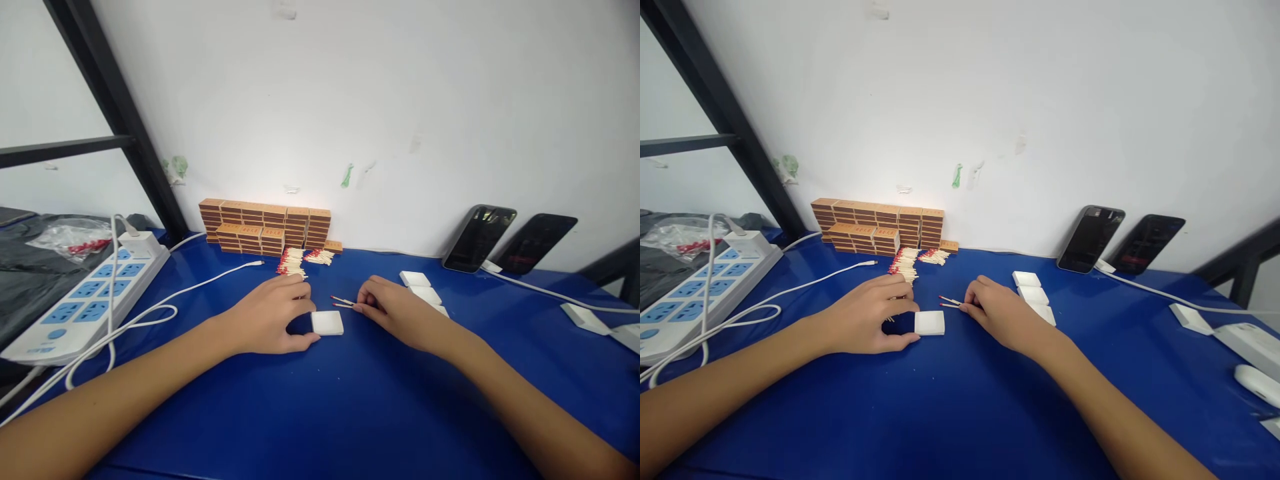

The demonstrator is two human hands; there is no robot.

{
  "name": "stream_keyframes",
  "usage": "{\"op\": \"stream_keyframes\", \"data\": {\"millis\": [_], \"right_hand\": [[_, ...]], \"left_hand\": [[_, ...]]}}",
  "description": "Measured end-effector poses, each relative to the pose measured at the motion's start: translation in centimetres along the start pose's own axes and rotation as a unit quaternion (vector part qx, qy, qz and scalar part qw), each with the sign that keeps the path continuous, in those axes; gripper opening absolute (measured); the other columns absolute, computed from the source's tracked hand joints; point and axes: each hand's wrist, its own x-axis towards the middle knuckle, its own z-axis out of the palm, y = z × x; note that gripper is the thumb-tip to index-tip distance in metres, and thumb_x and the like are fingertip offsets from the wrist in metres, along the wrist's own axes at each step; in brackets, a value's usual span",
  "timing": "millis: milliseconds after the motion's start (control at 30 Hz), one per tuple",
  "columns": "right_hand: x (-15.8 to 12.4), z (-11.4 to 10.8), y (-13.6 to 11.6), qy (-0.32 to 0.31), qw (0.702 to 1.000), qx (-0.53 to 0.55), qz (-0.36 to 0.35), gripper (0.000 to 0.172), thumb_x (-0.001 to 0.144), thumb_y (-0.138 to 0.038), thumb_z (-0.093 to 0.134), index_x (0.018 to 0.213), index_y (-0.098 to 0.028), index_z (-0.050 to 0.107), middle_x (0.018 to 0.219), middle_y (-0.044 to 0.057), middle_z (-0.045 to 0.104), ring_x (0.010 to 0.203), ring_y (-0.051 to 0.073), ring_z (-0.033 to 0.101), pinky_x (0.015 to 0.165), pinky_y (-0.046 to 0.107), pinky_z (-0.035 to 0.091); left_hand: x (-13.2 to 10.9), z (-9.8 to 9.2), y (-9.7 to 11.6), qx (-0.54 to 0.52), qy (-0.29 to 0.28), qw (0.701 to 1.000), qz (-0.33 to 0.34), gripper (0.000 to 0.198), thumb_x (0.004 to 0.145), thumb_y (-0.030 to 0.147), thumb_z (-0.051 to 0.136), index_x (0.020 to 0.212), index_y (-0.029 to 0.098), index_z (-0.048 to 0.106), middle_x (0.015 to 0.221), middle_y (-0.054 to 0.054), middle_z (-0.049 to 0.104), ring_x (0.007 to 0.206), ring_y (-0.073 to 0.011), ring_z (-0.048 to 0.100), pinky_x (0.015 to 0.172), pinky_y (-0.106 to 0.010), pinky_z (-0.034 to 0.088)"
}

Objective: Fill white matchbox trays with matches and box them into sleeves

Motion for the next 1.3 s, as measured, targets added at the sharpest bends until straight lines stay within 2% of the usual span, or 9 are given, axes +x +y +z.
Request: {"op": "stream_keyframes", "data": {"millis": [133, 300, 467, 600, 733, 933, 1100, 1200, 1300], "right_hand": [[-0.4, -0.6, 0.8, -0.021, 0.999, -0.033, 0.013, 0.017, 0.102, -0.027, 0.056, 0.087, -0.023, 0.063, 0.090, 0.003, 0.064, 0.069, 0.017, 0.061, 0.061, 0.032, 0.045], [-0.4, -0.9, 1.6, -0.011, 0.997, -0.070, 0.025, 0.015, 0.102, -0.029, 0.055, 0.090, -0.022, 0.062, 0.091, 0.003, 0.063, 0.072, 0.018, 0.062, 0.065, 0.034, 0.045], [-0.2, 0.3, 0.4, 0.038, 0.999, -0.021, -0.010, 0.010, 0.102, -0.032, 0.058, 0.102, -0.023, 0.063, 0.099, 0.004, 0.063, 0.076, 0.018, 0.062, 0.067, 0.033, 0.047], [0.0, 1.3, -0.9, 0.015, 0.999, 0.032, 0.002, 0.008, 0.102, -0.030, 0.060, 0.103, -0.024, 0.063, 0.099, 0.003, 0.061, 0.077, 0.017, 0.061, 0.069, 0.032, 0.048], [0.0, 1.2, -1.2, 0.011, 0.999, 0.008, 0.041, 0.012, 0.103, -0.032, 0.058, 0.098, -0.022, 0.062, 0.098, 0.003, 0.061, 0.076, 0.017, 0.061, 0.070, 0.033, 0.047], [-0.3, 0.7, -1.3, -0.012, 0.999, -0.010, 0.040, 0.014, 0.103, -0.029, 0.055, 0.092, -0.022, 0.061, 0.093, 0.003, 0.061, 0.069, 0.016, 0.057, 0.065, 0.033, 0.043], [-0.1, 1.5, -1.7, 0.018, 0.999, 0.019, 0.038, 0.013, 0.102, -0.028, 0.056, 0.092, -0.022, 0.061, 0.093, 0.002, 0.061, 0.070, 0.015, 0.057, 0.065, 0.032, 0.044], [0.0, 1.8, -1.6, 0.045, 0.998, 0.025, 0.032, 0.005, 0.100, -0.028, 0.061, 0.099, -0.023, 0.062, 0.096, 0.002, 0.061, 0.074, 0.016, 0.059, 0.067, 0.032, 0.045], [0.1, 2.0, -1.5, 0.066, 0.997, 0.027, 0.020, 0.008, 0.099, -0.028, 0.063, 0.105, -0.023, 0.062, 0.101, 0.003, 0.062, 0.079, 0.017, 0.062, 0.068, 0.031, 0.046]], "left_hand": [[0.1, -0.1, 0.0, 0.010, -0.014, 1.000, -0.003, 0.031, 0.091, 0.045, 0.072, 0.102, 0.017, 0.075, 0.093, -0.007, 0.065, 0.088, -0.0232, 0.062, 0.080, -0.039, 0.052], [0.2, -0.2, 0.0, 0.006, -0.012, 1.000, 0.000, 0.030, 0.091, 0.045, 0.071, 0.101, 0.017, 0.074, 0.091, -0.007, 0.065, 0.086, -0.0229, 0.061, 0.079, -0.038, 0.052], [0.2, -0.2, 0.2, 0.008, -0.007, 1.000, 0.010, 0.029, 0.092, 0.044, 0.070, 0.103, 0.018, 0.074, 0.092, -0.007, 0.065, 0.086, -0.0232, 0.061, 0.081, -0.039, 0.052], [0.2, -0.2, 0.3, 0.008, -0.005, 1.000, 0.011, 0.030, 0.093, 0.045, 0.070, 0.105, 0.017, 0.074, 0.093, -0.007, 0.065, 0.087, -0.0227, 0.060, 0.082, -0.039, 0.052], [0.3, -0.2, 0.2, 0.010, -0.003, 1.000, 0.013, 0.030, 0.092, 0.044, 0.070, 0.104, 0.016, 0.074, 0.091, -0.006, 0.064, 0.085, -0.0219, 0.060, 0.080, -0.038, 0.051], [0.2, -0.1, 0.1, 0.013, -0.001, 1.000, 0.015, 0.030, 0.092, 0.043, 0.071, 0.103, 0.015, 0.074, 0.091, -0.006, 0.064, 0.086, -0.0221, 0.060, 0.081, -0.037, 0.050], [0.2, 0.0, 0.0, 0.013, 0.002, 1.000, 0.016, 0.030, 0.092, 0.043, 0.071, 0.102, 0.015, 0.074, 0.091, -0.006, 0.064, 0.086, -0.0219, 0.060, 0.081, -0.038, 0.050], [0.2, -0.1, 0.1, 0.014, 0.001, 1.000, 0.018, 0.030, 0.092, 0.043, 0.071, 0.102, 0.015, 0.074, 0.090, -0.006, 0.064, 0.084, -0.0214, 0.059, 0.079, -0.037, 0.050], [0.2, -0.1, 0.1, 0.015, 0.003, 1.000, 0.018, 0.030, 0.092, 0.043, 0.071, 0.102, 0.015, 0.074, 0.090, -0.006, 0.064, 0.084, -0.0213, 0.059, 0.079, -0.037, 0.050]]}}
